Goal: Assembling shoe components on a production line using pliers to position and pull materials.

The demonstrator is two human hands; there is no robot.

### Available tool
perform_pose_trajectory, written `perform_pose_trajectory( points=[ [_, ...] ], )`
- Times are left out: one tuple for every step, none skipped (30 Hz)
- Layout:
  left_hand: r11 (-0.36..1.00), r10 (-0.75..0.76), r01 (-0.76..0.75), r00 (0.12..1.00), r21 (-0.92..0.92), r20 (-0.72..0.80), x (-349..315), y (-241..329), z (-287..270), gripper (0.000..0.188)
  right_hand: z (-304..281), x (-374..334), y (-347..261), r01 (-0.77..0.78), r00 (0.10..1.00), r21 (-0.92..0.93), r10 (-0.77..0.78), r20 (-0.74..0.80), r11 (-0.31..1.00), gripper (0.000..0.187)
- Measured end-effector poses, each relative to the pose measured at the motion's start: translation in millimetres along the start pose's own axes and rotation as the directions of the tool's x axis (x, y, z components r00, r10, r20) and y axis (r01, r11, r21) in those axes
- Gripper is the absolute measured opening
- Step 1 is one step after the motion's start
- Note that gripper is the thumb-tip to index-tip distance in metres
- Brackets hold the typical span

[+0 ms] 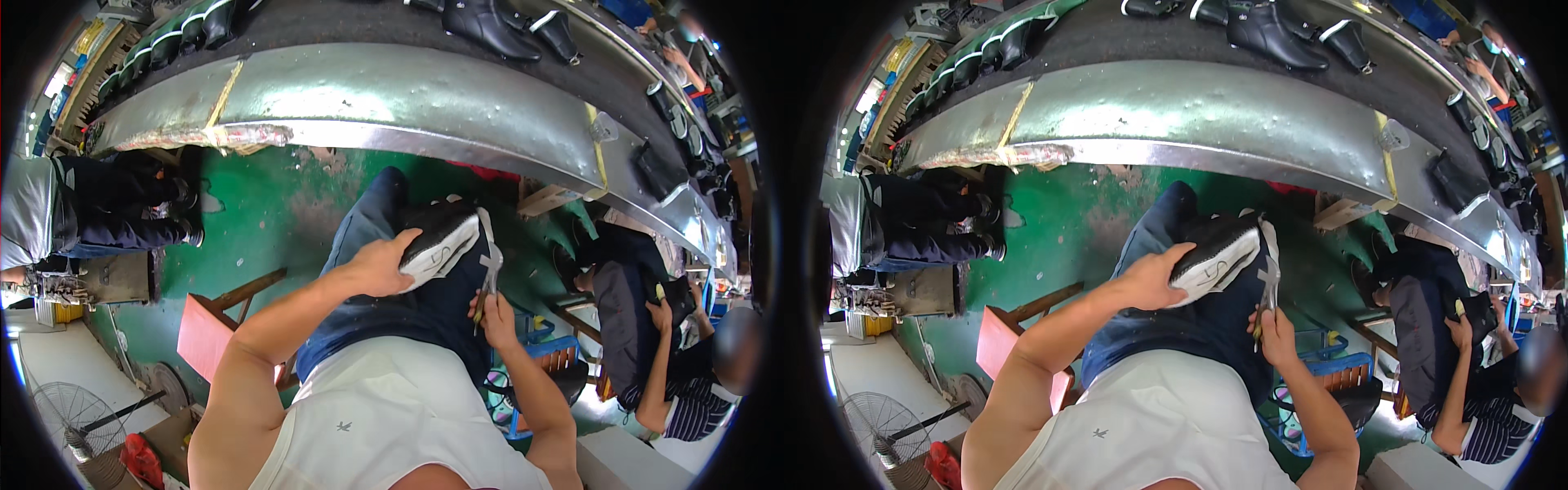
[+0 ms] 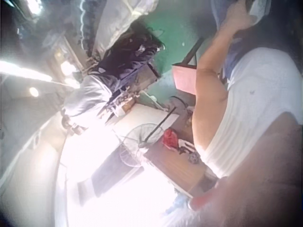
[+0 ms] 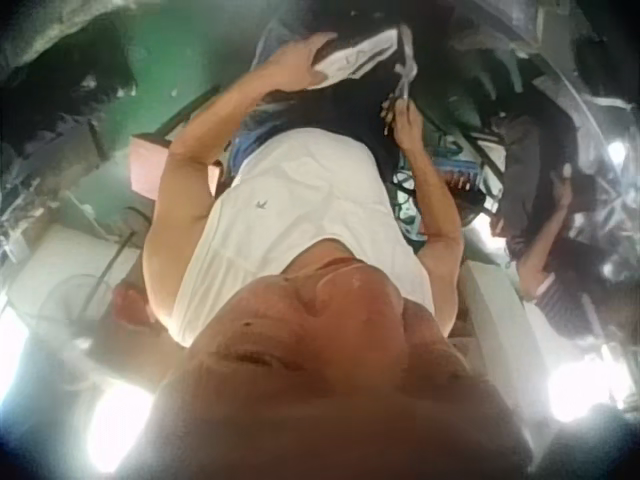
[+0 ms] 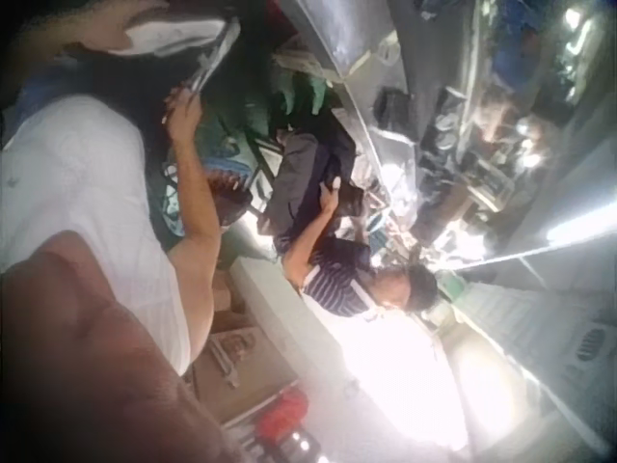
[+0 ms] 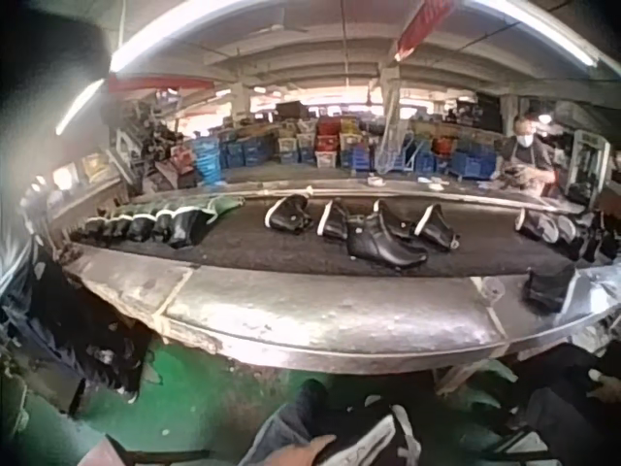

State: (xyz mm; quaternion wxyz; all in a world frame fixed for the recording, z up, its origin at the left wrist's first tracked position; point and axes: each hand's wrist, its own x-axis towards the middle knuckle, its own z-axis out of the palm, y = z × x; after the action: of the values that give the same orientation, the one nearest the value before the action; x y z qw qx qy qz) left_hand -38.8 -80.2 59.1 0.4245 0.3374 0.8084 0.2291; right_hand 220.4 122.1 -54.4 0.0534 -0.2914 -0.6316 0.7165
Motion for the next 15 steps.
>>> perform_pose_trajectory(
  points=[
    [0.99, 0.137, -0.134, 0.984, 0.033, -0.116, -5, 3, -17, 0.095, 0, -4, -4, 0.014, 1.0, 0.002, -0.014, -0.002, 1.0, 0.036],
    [0.962, 0.272, -0.261, 0.936, 0.079, -0.221, -7, 10, -31, 0.089, -1, -8, -9, -0.044, 0.999, 0.054, 0.045, -0.012, 0.998, 0.032],
    [0.952, 0.295, -0.304, 0.908, 0.015, -0.299, -10, 22, -47, 0.085, -1, -12, -14, -0.105, 0.994, 0.106, 0.107, -0.017, 0.989, 0.03],
    [0.935, 0.309, -0.35, 0.874, -0.047, -0.375, -12, 36, -61, 0.08, -1, -12, -16, -0.098, 0.995, 0.106, 0.1, -0.019, 0.99, 0.03],
    [0.889, 0.354, -0.44, 0.837, -0.129, -0.417, -10, 48, -67, 0.077, -2, -14, -17, -0.091, 0.995, 0.098, 0.093, -0.023, 0.991, 0.029],
    [0.887, 0.358, -0.444, 0.835, -0.126, -0.419, -3, 55, -68, 0.077, -3, -12, -20, -0.082, 0.996, 0.089, 0.085, -0.026, 0.993, 0.029],
    [0.805, 0.405, -0.52, 0.833, -0.284, -0.377, 5, 61, -67, 0.077, -6, -11, -23, -0.081, 0.996, 0.088, 0.084, -0.026, 0.993, 0.029],
    [0.697, 0.455, -0.566, 0.823, -0.439, -0.34, 14, 67, -65, 0.076, -10, -11, -27, -0.065, 0.998, 0.055, 0.064, 0.008, 0.996, 0.03],
    [0.732, 0.443, -0.534, 0.845, -0.423, -0.299, 25, 74, -64, 0.072, -15, -13, -30, -0.052, 0.998, 0.026, 0.052, 0.033, 0.998, 0.032],
    [0.799, 0.423, -0.519, 0.844, -0.305, -0.33, 38, 76, -58, 0.058, -20, -15, -33, -0.068, 0.997, 0.03, 0.067, 0.025, 0.997, 0.032],
    [0.874, 0.305, -0.378, 0.916, -0.306, -0.26, 59, 77, -52, 0.053, -25, -14, -36, -0.054, 0.997, -0.041, 0.056, 0.046, 0.998, 0.033],
    [0.929, 0.173, -0.221, 0.968, -0.298, -0.18, 79, 70, -36, 0.053, -27, -18, -38, -0.05, 0.996, -0.109, 0.058, 0.066, 0.993, 0.034],
    [0.86, 0.077, -0.092, 0.996, -0.501, -0.051, 97, 45, -9, 0.059, -26, -18, -46, -0.102, 0.993, -0.275, 0.116, 0.034, 0.956, 0.031],
    [0.746, 0.004, 0.054, 0.996, -0.664, 0.086, 116, 15, 18, 0.067, -22, -17, -58, -0.119, 0.99, -0.27, 0.135, 0.04, 0.955, 0.031],
    [0.764, -0.004, 0.011, 1.0, -0.645, 0.012, 119, -7, 48, 0.07, -21, -20, -72, -0.154, 0.978, -0.408, 0.199, 0.07, 0.9, 0.03]
  ],
)
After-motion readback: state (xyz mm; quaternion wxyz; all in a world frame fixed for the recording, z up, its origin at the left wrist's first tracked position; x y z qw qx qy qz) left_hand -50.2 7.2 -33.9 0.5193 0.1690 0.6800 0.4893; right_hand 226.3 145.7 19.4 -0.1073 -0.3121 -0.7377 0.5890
